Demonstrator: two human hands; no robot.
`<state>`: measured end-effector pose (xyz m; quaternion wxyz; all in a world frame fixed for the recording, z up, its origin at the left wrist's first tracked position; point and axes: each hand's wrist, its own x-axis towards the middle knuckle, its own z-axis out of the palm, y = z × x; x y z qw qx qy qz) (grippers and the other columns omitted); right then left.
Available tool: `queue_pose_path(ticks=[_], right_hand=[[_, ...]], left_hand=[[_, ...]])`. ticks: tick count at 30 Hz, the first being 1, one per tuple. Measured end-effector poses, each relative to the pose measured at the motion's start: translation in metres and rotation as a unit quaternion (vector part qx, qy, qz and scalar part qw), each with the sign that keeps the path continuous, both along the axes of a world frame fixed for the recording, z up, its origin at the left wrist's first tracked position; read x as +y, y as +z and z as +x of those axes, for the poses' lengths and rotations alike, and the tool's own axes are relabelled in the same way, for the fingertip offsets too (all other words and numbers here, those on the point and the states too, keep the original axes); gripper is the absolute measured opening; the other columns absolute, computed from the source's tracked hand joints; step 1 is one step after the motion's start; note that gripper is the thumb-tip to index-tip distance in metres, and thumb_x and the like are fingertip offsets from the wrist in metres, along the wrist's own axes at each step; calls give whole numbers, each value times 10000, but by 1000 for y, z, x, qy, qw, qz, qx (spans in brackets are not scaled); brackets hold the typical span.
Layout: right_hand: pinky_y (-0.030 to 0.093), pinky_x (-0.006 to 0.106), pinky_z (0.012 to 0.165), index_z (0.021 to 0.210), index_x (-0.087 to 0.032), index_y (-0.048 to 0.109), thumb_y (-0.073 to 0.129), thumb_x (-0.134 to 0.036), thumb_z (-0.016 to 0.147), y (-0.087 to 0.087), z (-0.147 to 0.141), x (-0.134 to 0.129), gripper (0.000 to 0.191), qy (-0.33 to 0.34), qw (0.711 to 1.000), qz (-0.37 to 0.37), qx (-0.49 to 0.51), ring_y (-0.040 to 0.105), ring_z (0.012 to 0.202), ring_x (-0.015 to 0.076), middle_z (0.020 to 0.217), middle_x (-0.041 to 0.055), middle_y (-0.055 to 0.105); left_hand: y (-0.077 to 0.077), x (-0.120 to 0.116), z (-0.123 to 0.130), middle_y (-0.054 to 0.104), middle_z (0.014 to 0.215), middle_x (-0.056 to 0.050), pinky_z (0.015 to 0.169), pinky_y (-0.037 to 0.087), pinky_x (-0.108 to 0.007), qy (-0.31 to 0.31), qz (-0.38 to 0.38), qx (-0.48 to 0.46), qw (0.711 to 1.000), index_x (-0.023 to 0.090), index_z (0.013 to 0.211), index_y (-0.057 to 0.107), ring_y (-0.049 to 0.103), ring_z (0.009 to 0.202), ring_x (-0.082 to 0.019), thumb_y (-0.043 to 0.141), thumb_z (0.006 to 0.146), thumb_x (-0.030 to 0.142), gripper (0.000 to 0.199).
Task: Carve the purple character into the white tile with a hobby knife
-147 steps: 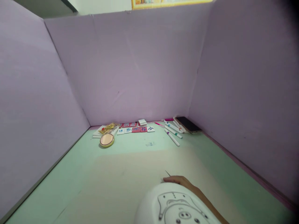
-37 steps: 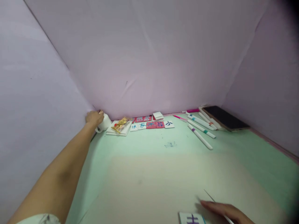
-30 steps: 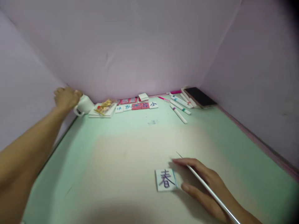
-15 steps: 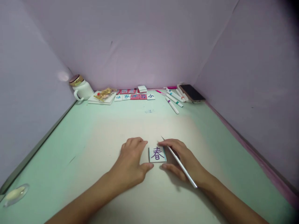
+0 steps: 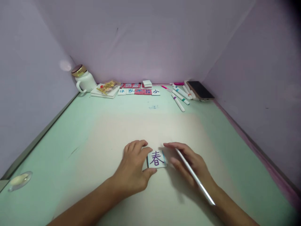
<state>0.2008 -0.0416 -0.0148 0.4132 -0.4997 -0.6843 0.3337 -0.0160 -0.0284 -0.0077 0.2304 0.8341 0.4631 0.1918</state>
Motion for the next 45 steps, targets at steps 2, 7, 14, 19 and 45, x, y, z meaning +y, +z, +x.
queue_pose_path(ticks=[2,7,14,19,45], right_hand=[[530,352,832,1115,-252,616,540,-365,922,-3,0,-11,236,-88,990,-61,89,667,983,233,1024,69,729],[521,297,677,944,-220,726,548,-475,902,-1,-7,-32,313,-205,951,-101,207,640,729,198,725,55,693],[413,224,471,803,-209,706,591,-416,877,9,-23,-33,248,-199,967,-87,129,517,549,144,621,14,571],[403,199,470,817,-230,652,564,-326,909,9,-24,-27,160,-128,983,-75,105,493,516,114,626,-18,568],[362,226,585,937,-267,583,450,-295,988,-8,-11,-19,145,-9,989,-84,119,468,687,119,803,-17,530]], left_hand=[[-1,0,-1,480,1236,-146,988,338,-572,-4,11,-6,1000,180,1121,521,410,1181,-336,644,753,228,391],[-2,2,-1,494,1217,-124,954,353,-544,-11,29,-25,999,212,1115,514,439,1138,-324,655,723,211,417],[2,3,4,533,1158,-116,910,352,-522,-8,28,-12,1000,231,1174,495,474,1063,-321,699,716,273,503],[11,7,5,570,1064,-86,878,356,-499,-40,-18,4,999,224,1077,543,501,973,-281,653,748,240,347],[2,10,1,555,1028,-92,894,333,-458,-78,19,-20,997,153,1122,577,469,973,-260,637,792,300,367]])
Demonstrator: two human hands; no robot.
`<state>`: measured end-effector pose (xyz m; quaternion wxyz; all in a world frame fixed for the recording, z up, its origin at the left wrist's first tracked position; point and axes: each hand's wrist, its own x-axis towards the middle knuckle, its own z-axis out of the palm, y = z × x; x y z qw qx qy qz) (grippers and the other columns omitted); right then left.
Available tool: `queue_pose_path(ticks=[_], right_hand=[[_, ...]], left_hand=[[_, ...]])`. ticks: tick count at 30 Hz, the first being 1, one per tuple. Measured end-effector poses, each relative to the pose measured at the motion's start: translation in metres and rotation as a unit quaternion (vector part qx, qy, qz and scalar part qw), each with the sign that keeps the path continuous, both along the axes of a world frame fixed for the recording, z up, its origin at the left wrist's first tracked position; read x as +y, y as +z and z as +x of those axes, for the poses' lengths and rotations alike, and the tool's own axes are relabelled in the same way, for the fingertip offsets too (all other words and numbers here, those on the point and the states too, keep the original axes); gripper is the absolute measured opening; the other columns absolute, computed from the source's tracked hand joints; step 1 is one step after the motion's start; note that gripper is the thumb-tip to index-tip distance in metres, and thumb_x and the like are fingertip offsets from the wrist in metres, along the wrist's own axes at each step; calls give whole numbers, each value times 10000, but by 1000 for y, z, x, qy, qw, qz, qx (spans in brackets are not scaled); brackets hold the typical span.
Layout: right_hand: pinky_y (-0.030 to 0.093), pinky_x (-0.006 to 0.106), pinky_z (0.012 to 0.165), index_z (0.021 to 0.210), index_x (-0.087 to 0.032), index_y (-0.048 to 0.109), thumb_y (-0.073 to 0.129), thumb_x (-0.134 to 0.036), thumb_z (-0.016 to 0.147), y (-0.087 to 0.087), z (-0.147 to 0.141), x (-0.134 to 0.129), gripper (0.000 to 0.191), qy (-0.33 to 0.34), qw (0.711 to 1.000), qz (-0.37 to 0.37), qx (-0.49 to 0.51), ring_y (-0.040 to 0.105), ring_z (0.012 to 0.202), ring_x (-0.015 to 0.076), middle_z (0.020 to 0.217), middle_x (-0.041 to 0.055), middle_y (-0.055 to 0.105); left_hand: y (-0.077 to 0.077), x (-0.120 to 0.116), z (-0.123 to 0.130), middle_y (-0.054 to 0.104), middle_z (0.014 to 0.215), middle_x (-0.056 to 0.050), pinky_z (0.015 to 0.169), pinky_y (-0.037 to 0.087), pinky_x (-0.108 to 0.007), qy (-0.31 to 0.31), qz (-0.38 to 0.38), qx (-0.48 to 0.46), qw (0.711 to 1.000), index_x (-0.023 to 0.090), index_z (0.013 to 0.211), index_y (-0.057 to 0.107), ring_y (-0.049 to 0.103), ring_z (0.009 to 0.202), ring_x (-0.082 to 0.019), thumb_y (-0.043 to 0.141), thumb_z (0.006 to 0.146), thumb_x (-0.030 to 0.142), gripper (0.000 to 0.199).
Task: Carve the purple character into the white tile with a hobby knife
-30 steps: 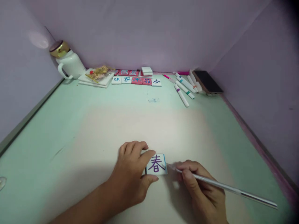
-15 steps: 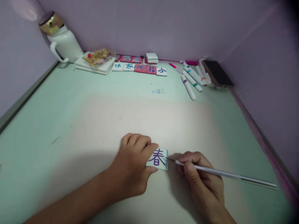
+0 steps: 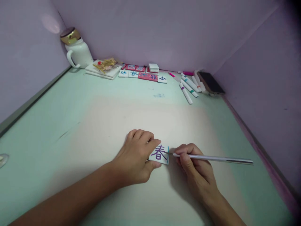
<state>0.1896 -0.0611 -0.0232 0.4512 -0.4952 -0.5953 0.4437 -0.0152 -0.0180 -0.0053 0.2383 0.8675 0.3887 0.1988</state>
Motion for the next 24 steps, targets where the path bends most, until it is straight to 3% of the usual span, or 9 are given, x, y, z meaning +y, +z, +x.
queue_pose_path(ticks=[21,24], right_hand=[[399,212,635,896,-257,570,446,-242,981,6,-7,4,151,29,996,58,-60,510,704,116,776,-27,541],[395,219,621,904,-262,579,482,-241,965,7,-10,0,117,2,996,61,-63,520,713,123,788,-23,569]], left_hand=[[-2,0,3,553,958,-57,873,335,-429,20,2,-13,1000,163,1043,623,473,917,-232,719,727,276,349],[-1,0,3,558,964,-61,869,337,-428,23,2,-9,1000,155,1034,621,472,921,-236,737,710,288,369]])
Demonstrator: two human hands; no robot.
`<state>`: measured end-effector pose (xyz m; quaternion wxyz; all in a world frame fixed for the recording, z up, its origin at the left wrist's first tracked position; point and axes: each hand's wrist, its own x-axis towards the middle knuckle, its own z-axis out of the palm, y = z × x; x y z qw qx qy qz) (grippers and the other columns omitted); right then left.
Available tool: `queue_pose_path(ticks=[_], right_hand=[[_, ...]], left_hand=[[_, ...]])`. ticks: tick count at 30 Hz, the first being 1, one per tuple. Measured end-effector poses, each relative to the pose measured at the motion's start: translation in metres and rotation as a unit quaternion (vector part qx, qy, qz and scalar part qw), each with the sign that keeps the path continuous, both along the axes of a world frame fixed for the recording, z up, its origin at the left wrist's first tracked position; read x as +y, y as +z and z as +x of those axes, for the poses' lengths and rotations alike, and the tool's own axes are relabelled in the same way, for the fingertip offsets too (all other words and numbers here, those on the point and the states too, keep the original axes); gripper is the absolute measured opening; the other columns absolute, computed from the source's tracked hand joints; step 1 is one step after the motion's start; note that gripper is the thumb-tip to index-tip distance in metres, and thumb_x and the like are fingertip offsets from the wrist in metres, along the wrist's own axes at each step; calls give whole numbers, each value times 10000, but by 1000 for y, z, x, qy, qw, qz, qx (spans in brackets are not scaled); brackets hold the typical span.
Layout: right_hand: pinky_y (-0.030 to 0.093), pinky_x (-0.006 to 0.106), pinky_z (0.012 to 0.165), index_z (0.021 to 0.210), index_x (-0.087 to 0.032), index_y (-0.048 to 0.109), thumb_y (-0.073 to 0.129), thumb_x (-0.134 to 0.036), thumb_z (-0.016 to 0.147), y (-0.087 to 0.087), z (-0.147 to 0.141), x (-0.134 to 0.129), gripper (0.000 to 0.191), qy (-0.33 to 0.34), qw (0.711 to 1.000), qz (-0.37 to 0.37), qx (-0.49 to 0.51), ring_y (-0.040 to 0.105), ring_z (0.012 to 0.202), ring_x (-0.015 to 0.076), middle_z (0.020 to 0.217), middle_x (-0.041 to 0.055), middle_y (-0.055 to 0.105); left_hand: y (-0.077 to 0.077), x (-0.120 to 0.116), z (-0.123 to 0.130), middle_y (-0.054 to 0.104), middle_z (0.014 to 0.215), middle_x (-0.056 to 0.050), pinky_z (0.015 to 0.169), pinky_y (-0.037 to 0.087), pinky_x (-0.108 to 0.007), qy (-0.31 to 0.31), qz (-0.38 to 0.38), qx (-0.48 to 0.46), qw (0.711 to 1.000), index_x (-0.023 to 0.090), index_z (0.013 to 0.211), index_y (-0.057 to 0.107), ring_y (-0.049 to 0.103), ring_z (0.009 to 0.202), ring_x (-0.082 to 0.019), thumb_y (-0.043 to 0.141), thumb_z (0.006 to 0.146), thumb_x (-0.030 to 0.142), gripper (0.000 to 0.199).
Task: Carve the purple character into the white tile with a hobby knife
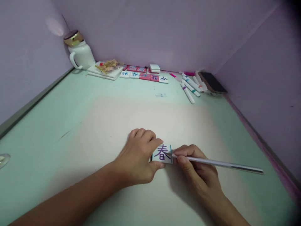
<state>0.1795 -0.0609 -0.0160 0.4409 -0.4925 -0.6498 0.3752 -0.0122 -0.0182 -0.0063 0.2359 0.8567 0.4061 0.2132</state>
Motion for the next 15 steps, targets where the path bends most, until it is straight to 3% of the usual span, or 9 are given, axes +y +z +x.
queue_pose_path(ticks=[7,12,15], right_hand=[[412,201,584,906,-259,612,515,-253,951,-2,3,-3,107,-45,999,3,10,534,685,115,780,-16,596],[355,194,475,848,-226,625,538,-300,940,-2,5,-4,147,-131,990,22,48,476,568,98,681,-18,553],[332,204,447,841,-218,622,548,-321,933,-1,5,-4,157,-149,986,33,67,472,546,104,656,-16,549]], left_hand=[[1,0,-1,563,969,-65,877,340,-429,1,-11,-3,1000,154,1042,606,470,925,-238,729,700,281,385],[0,0,0,571,989,-67,898,335,-433,2,-15,-11,1000,150,1060,594,473,942,-239,714,709,264,388],[0,0,0,573,993,-72,896,336,-438,0,-16,-12,1000,149,1070,592,478,945,-243,705,716,257,387]])
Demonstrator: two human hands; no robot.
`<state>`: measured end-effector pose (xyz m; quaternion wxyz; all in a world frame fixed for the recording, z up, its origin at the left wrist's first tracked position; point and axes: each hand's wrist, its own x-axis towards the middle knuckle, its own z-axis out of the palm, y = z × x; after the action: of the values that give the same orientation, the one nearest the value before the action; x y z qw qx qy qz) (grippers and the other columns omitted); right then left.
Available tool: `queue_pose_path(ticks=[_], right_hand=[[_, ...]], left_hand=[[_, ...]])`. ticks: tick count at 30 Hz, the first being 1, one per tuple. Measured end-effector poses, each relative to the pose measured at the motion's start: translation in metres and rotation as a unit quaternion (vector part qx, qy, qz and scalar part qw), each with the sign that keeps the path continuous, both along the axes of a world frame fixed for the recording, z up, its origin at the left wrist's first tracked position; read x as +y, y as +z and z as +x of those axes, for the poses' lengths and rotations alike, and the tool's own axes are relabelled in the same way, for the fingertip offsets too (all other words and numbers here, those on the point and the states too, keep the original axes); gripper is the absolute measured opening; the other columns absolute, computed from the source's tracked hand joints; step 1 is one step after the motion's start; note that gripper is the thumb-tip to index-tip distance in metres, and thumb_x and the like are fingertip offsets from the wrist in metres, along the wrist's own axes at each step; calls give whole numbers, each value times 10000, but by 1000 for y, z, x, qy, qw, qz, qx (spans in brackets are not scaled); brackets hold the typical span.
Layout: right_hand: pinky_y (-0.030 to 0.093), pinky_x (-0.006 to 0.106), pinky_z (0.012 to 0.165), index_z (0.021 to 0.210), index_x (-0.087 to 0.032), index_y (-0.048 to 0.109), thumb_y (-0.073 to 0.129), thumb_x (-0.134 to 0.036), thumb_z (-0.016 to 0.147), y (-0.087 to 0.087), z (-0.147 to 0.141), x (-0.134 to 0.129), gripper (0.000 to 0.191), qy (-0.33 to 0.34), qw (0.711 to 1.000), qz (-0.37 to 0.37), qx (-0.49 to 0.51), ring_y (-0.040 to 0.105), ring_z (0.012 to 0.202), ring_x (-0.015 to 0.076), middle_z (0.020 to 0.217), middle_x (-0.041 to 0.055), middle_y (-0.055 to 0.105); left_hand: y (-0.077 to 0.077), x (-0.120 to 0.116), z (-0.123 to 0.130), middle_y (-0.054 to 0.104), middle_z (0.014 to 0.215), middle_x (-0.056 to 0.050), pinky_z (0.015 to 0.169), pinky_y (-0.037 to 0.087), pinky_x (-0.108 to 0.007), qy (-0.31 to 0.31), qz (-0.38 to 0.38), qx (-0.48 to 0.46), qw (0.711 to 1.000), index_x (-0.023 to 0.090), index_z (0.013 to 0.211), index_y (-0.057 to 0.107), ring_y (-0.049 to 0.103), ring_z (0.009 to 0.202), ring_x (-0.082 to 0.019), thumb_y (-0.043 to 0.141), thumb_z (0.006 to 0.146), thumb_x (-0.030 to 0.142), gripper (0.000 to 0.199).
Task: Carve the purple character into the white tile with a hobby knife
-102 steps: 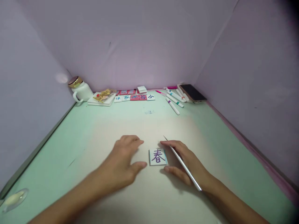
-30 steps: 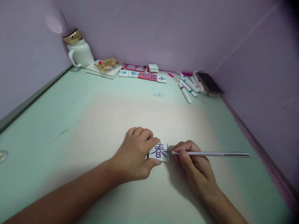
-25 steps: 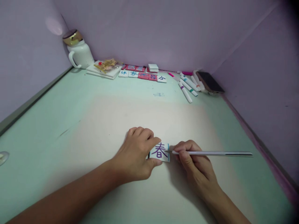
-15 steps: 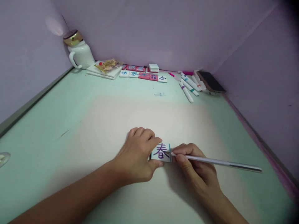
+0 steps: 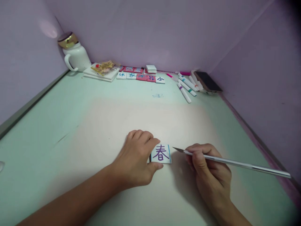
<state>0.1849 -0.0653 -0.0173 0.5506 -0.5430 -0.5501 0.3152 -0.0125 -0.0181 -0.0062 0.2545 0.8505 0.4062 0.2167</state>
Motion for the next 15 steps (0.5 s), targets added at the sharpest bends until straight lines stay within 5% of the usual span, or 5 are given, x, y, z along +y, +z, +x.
queue_pose_path(ticks=[15], right_hand=[[331,234,491,810,-217,601,539,-379,926,0,-5,5,209,-17,999,-18,35,433,546,112,636,-32,498]], left_hand=[[0,3,-2,559,1026,-85,911,344,-471,2,15,29,999,159,1079,606,480,985,-266,681,742,254,358]])
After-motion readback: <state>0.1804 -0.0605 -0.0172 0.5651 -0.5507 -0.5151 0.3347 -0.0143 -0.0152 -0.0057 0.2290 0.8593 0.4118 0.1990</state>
